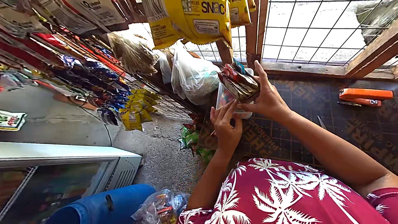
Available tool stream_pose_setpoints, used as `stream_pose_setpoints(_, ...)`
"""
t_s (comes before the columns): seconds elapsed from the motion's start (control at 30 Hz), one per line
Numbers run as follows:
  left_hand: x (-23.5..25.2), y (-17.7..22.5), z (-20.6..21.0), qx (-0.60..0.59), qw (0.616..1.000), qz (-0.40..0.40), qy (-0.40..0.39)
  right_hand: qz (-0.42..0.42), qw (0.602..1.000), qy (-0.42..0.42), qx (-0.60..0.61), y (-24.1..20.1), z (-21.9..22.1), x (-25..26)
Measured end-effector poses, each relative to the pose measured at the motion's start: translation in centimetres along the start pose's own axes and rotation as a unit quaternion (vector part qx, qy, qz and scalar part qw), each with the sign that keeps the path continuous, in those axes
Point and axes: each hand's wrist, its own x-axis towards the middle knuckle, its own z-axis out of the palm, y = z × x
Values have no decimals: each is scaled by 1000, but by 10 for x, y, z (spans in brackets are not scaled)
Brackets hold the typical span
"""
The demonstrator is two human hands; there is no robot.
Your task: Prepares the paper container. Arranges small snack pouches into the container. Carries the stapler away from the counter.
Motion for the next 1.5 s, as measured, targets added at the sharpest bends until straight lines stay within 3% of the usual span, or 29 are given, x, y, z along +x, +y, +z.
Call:
stream_pose_setpoints(0.13, 4, -11, -1, -38, 999, -3, -2, -12, 997, 78, 18, 1, 15, -8)
stream_pose_setpoints(0.27, 27, -39, -10, -157, 982, -94, -40, -25, 994, 85, 68, -1, 14, -9)
stream_pose_setpoints(0.47, 70, -63, -5, -341, 871, -290, -203, 38, 992, 96, 70, -1, 5, -7)
stream_pose_setpoints(0.63, 77, -60, -1, -376, 843, -316, -219, 14, 990, 94, 104, 4, 5, 3)
stream_pose_setpoints(0.83, 81, -66, 7, -445, 820, -291, -212, -117, 986, 35, 113, 32, -9, 30)
stream_pose_setpoints(1.03, 85, -65, 13, -417, 838, -287, -202, -72, 973, -42, 213, 62, -13, 51)
stream_pose_setpoints(1.17, 92, -63, 11, -361, 887, -217, -191, -72, 969, -23, 236, 62, -8, 49)
stream_pose_setpoints(1.27, 94, -57, 9, -359, 895, -198, -175, -88, 967, -8, 241, 57, -8, 50)
stream_pose_setpoints(1.4, 94, -71, 12, -376, 898, -174, -150, -91, 985, -13, 147, 50, -6, 49)
stream_pose_setpoints(1.5, 106, -61, 3, -367, 886, -242, -147, -58, 996, -15, 68, 52, -2, 44)
